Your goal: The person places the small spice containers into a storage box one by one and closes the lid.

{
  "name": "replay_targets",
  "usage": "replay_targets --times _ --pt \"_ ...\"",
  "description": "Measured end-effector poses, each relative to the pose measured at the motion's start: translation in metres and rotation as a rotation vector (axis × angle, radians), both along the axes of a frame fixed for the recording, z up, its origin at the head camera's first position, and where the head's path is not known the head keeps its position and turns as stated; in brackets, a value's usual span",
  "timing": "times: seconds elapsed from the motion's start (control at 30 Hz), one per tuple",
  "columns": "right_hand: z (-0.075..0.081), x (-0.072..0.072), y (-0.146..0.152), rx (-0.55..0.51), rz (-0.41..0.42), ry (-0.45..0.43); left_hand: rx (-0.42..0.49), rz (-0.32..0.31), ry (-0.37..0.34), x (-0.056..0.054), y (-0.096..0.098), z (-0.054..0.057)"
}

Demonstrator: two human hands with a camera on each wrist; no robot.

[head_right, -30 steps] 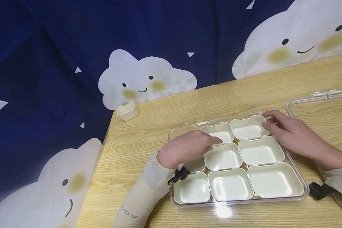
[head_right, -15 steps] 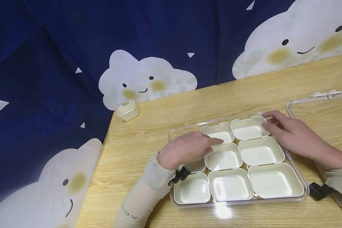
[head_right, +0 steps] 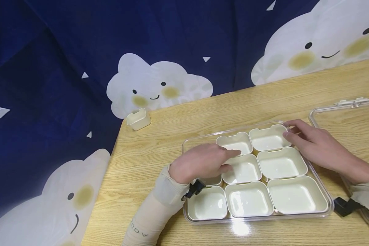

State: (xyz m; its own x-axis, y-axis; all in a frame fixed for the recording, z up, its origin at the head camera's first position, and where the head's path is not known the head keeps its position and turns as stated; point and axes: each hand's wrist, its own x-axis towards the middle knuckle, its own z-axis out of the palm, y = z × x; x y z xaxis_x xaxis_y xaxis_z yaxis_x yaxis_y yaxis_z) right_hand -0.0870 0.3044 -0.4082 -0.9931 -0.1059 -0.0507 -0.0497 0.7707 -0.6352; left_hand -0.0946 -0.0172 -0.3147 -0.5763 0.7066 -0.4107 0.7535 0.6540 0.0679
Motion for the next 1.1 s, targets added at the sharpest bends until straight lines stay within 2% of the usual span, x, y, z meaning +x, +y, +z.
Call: replay_targets --times 0.1,0.23,0.5,0.67,0.9,1.1 --pt "0.000 0.001 0.000 -0.006 0.000 0.008 -0.015 0.012 -0.026 0.000 0.000 0.002" --pt "0.000 0.001 0.000 -0.003 -0.002 0.015 0.002 -0.007 -0.031 0.000 -0.002 0.005" --pt "0.000 0.000 -0.001 0.010 -0.002 0.009 0.048 -0.056 -0.006 0.000 -0.005 0.007" --pt "0.000 0.000 -0.001 0.013 -0.002 0.009 0.044 -0.064 0.011 -0.002 -0.006 0.009" --pt "0.000 0.000 -0.001 0.010 0.000 0.011 0.065 -0.024 0.023 -0.003 -0.013 0.014" --pt "-0.002 0.000 0.000 0.001 -0.008 0.014 0.145 0.011 0.017 -0.006 -0.021 0.018"
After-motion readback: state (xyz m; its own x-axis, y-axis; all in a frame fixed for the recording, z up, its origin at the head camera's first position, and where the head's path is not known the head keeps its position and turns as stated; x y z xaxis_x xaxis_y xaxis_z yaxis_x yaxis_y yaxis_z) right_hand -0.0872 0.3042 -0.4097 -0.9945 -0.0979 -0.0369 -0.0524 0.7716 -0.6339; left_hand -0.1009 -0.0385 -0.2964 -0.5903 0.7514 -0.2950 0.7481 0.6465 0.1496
